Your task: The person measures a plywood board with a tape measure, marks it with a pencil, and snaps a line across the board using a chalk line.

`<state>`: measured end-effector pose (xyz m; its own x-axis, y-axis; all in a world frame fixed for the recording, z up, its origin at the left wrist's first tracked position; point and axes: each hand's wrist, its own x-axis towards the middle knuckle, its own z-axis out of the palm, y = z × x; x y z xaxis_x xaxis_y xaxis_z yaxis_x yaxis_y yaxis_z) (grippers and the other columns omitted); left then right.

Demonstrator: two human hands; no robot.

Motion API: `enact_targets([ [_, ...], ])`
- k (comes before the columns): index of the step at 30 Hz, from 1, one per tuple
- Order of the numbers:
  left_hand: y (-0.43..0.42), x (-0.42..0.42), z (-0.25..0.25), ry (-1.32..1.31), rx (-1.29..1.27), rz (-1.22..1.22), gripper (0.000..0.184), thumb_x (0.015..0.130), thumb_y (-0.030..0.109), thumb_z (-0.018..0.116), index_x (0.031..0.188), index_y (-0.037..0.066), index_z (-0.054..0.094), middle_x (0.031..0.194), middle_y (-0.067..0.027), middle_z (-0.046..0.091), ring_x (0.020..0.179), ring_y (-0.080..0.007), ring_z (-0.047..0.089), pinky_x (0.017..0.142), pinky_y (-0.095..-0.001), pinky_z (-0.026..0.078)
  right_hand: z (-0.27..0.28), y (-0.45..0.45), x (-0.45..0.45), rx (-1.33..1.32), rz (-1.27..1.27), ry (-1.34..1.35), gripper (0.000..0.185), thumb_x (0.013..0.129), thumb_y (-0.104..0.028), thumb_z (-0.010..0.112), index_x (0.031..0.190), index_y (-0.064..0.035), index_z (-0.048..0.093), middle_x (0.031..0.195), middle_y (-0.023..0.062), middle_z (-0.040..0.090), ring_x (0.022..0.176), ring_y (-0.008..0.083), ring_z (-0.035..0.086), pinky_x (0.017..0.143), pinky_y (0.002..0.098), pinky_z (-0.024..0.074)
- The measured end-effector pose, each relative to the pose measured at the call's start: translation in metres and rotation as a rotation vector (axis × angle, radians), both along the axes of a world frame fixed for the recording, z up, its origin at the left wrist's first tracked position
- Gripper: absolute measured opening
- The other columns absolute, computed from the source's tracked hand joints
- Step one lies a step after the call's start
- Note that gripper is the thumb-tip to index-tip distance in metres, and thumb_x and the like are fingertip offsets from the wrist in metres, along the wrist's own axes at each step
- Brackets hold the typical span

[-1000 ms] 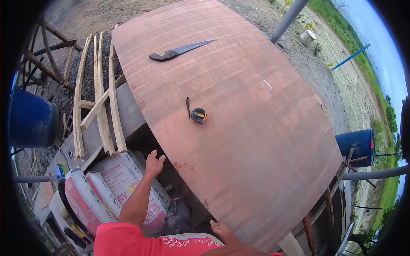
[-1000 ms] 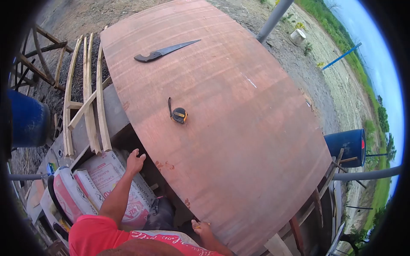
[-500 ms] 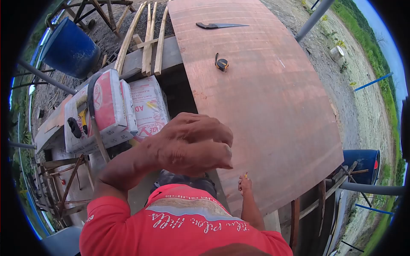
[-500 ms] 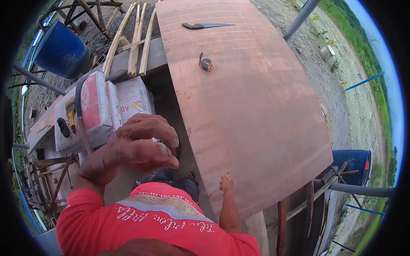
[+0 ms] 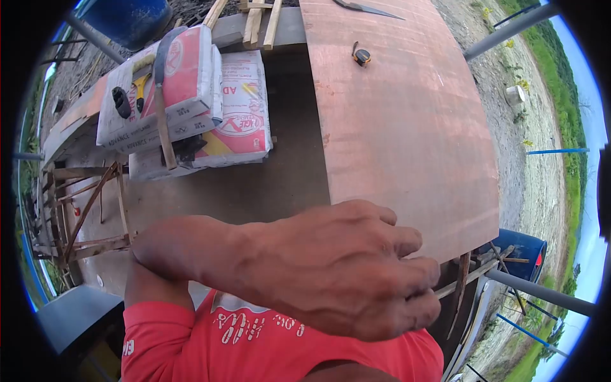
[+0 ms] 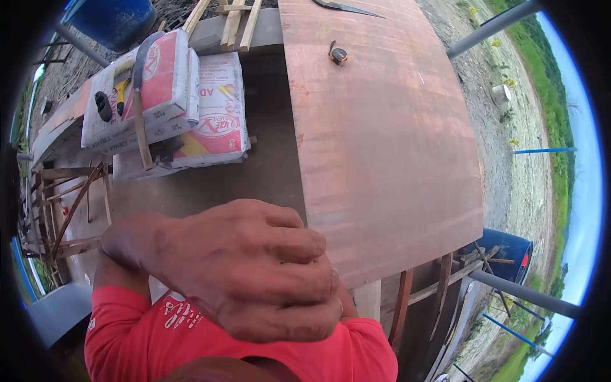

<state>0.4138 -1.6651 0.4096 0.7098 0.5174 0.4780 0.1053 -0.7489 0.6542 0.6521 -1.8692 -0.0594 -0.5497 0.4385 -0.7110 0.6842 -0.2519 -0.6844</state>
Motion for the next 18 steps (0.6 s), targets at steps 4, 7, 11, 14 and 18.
enact_targets([
  [4,-0.090,-0.056,-0.115,0.273,-0.742,0.120,0.016,0.080,0.011,0.068,0.094,0.004,0.065,0.085,-0.0129,0.062,0.079,-0.0290,0.062,0.069,-0.0375,0.051,0.069,-0.014,-0.064,0.055,0.355,0.036,0.030,0.082,-0.033,0.063,0.097,-0.0072,0.067,0.082,0.0162,0.067,0.078,0.0356,0.063,0.072,0.0432,0.0495],
  [7,-0.210,-0.135,-0.255,0.664,-1.048,0.437,0.026,0.086,0.028,0.063,0.097,0.005,0.068,0.087,-0.0153,0.065,0.083,-0.0315,0.064,0.072,-0.0398,0.050,0.079,-0.023,-0.070,0.053,0.200,-0.036,0.032,0.084,-0.037,0.062,0.092,-0.0064,0.068,0.078,0.0174,0.066,0.073,0.0281,0.064,0.069,0.0421,0.0486],
  [11,-0.362,-0.184,-0.344,0.616,-1.406,0.583,0.040,0.089,0.040,0.054,0.103,0.006,0.068,0.098,-0.0222,0.067,0.094,-0.0341,0.065,0.080,-0.0425,0.050,0.105,-0.009,-0.053,-0.121,0.133,0.000,0.034,0.083,-0.036,0.060,0.087,-0.0034,0.068,0.081,0.0225,0.065,0.076,0.0368,0.065,0.068,0.0436,0.0493],
  [14,-0.361,-0.170,-0.365,0.460,-1.618,0.709,0.043,0.091,0.041,0.052,0.098,0.001,0.066,0.092,-0.0234,0.066,0.086,-0.0354,0.065,0.075,-0.0421,0.049,0.095,0.012,-0.044,-0.179,0.089,0.007,0.037,0.083,-0.039,0.061,0.086,-0.0034,0.068,0.079,0.0218,0.066,0.073,0.0317,0.066,0.065,0.0422,0.0478],
  [18,-0.284,-0.149,-0.324,0.549,-1.289,0.705,0.045,0.094,0.041,0.049,0.082,-0.001,0.060,0.072,-0.0179,0.062,0.066,-0.0286,0.059,0.065,-0.0403,0.046,0.089,0.048,-0.040,-0.296,0.087,0.039,0.045,0.078,-0.048,0.068,0.090,-0.0049,0.069,0.081,0.0183,0.069,0.074,0.0291,0.066,0.066,0.0389,0.0485],
])
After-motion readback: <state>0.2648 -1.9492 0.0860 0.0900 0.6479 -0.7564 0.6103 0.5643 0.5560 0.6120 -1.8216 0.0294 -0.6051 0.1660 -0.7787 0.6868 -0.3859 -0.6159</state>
